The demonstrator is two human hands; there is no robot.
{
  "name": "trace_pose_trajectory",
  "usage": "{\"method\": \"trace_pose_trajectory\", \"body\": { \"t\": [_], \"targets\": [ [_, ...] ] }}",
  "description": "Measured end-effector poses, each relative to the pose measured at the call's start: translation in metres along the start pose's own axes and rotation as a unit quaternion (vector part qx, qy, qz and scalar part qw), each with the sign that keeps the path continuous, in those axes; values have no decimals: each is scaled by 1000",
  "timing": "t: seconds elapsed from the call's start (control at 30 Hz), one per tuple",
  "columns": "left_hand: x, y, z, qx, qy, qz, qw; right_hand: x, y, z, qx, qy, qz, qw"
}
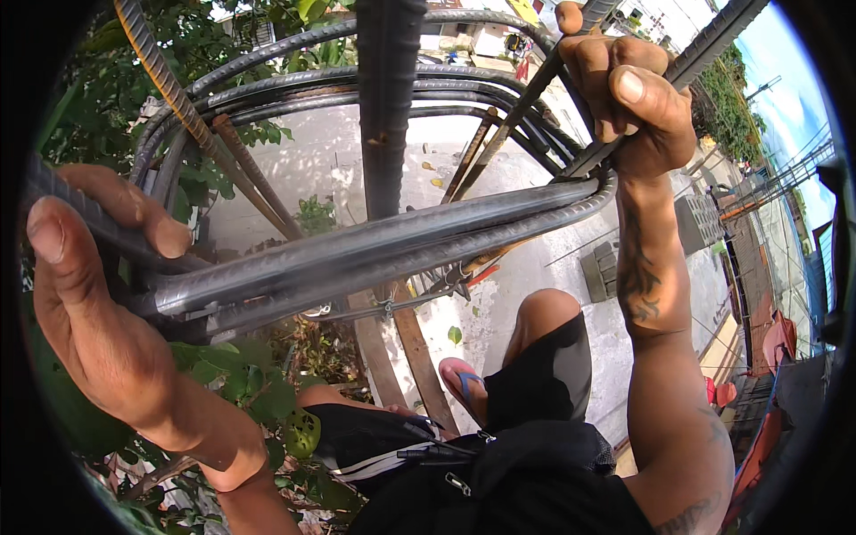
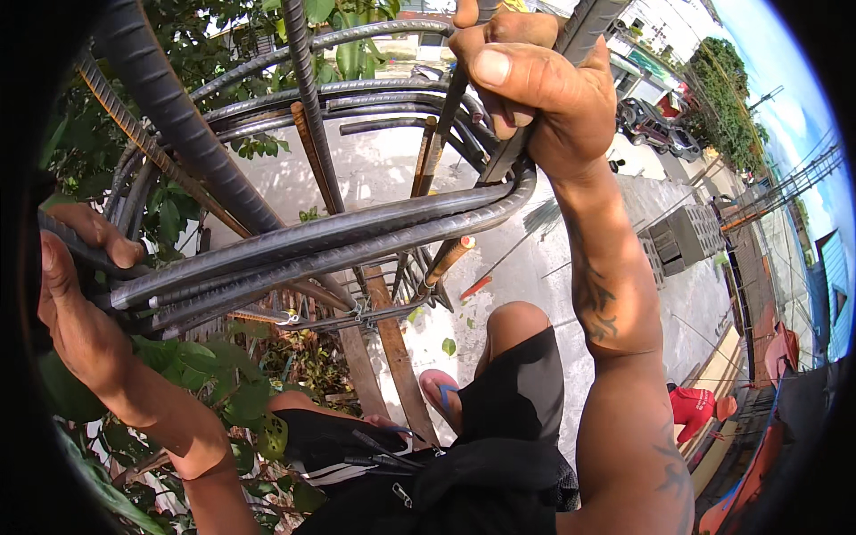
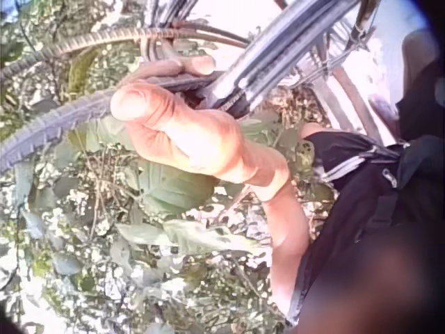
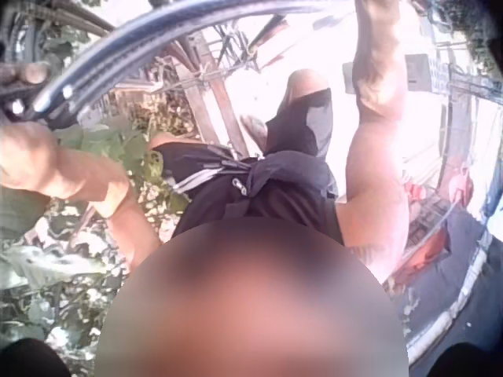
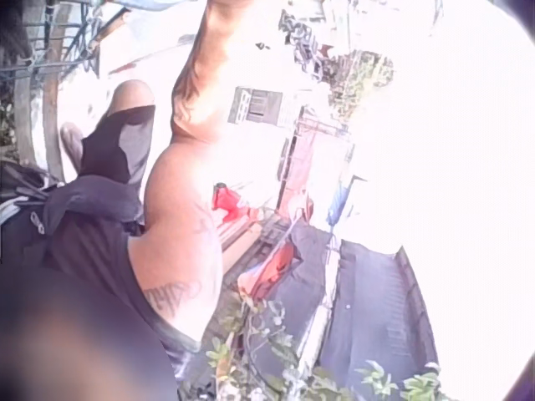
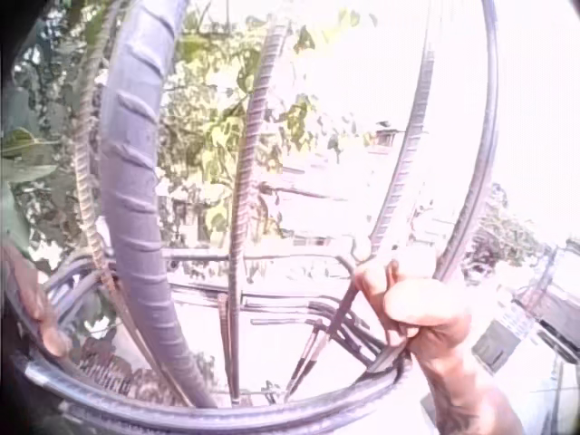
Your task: The person assembles a rebar cage by hand, positioning and tying horizontal rebar rings to vertical bars using wire ties. The person repeatedly wraps and twists wire to secure the cage structure.
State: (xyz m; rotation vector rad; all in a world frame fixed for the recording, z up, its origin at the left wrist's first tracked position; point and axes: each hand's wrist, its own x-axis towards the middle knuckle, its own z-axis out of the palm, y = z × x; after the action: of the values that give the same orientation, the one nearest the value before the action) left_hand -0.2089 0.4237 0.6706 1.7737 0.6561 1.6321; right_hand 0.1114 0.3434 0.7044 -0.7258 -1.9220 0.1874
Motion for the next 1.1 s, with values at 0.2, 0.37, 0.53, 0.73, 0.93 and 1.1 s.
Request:
{"method": "trace_pose_trajectory", "body": {
  "t": [0.2,0.37,0.53,0.73,0.93,1.1],
  "targets": [
    [5,-4,-4,23,-35,6,999,8,6,12,3,65,31,997],
    [14,-8,-13,33,-31,-13,999,21,17,19,22,75,-17,997],
    [21,-14,-15,79,-31,-3,996,22,13,21,-34,78,58,995],
    [26,-15,-19,56,-52,5,997,-51,34,8,135,392,56,908],
    [28,-9,-15,50,-63,-38,996,-250,76,83,32,32,526,850],
    [28,-10,-17,59,-75,-28,995,-309,104,154,-176,-73,489,851]
  ]
}}
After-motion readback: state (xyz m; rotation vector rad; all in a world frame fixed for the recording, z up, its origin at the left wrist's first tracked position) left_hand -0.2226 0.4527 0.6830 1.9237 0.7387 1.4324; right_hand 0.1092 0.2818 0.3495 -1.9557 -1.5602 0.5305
